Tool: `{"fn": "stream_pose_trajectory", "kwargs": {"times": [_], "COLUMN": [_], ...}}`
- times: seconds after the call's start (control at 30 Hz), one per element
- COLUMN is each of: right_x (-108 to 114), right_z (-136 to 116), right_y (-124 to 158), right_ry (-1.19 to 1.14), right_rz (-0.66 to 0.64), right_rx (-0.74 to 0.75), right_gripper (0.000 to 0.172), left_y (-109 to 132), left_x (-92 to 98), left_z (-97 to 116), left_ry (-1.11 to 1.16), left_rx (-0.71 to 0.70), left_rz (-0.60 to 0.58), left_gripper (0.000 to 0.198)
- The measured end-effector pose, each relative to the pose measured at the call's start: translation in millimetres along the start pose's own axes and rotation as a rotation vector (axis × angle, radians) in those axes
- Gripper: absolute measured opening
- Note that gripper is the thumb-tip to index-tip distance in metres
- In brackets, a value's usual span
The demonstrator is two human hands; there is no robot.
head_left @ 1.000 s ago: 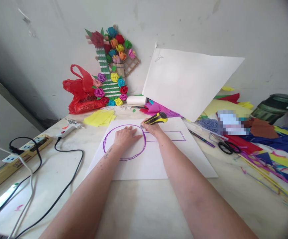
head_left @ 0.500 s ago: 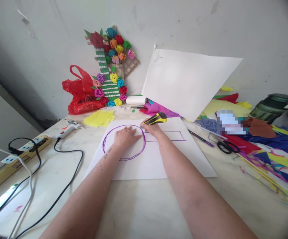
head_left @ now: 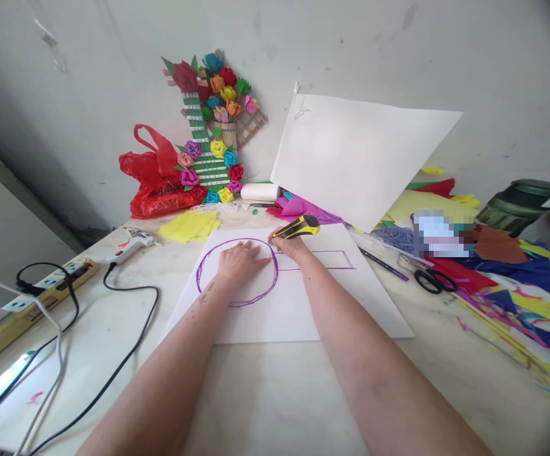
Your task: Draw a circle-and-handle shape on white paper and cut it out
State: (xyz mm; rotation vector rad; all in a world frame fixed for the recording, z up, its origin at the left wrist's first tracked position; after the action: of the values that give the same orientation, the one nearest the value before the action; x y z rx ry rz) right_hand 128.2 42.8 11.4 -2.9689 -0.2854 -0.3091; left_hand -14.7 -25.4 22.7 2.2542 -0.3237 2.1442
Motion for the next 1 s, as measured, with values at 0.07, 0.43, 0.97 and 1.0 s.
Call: {"fn": "stream_pose_trajectory", "kwargs": {"times": [0.07, 0.43, 0.97, 1.0], "right_x": [-0.3, 0.7, 0.0, 0.2], "right_z": [-0.7, -1.1, -3.9, -4.4], "right_y": [0.3, 0.9, 1.2, 1.7], "right_ry": [0.015, 0.063, 0.073, 0.073], "right_rz": [0.010, 0.014, 0.034, 0.033], "right_rx": [0.001, 0.043, 0.030, 0.030], "right_gripper": [0.014, 0.015, 0.013, 0.013], "left_y": [0.0, -0.4, 0.0, -0.1], "left_x": [-0.2, -1.4, 0.4, 0.3], "left_z": [-0.5, -0.3, -0.5, -0.5], "left_ry": [0.001, 0.013, -0.002, -0.002], "left_rx": [-0.001, 0.004, -0.003, -0.005], "left_rz": [0.000, -0.004, -0.008, -0.004], "left_gripper": [0.051, 0.051, 0.052, 0.053]}}
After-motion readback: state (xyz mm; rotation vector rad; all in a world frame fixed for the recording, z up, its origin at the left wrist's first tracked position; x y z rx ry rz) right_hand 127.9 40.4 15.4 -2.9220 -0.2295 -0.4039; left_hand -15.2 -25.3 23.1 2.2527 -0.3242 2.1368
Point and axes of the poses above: each hand's wrist, its own y-axis away from the middle knuckle, its own x-axis out of the back of the hand, z = x × y, the point moved 1 cm from there along -y, towards the middle knuckle, and after that the axes turned 1 degree about -x, right-handed, at the moved point
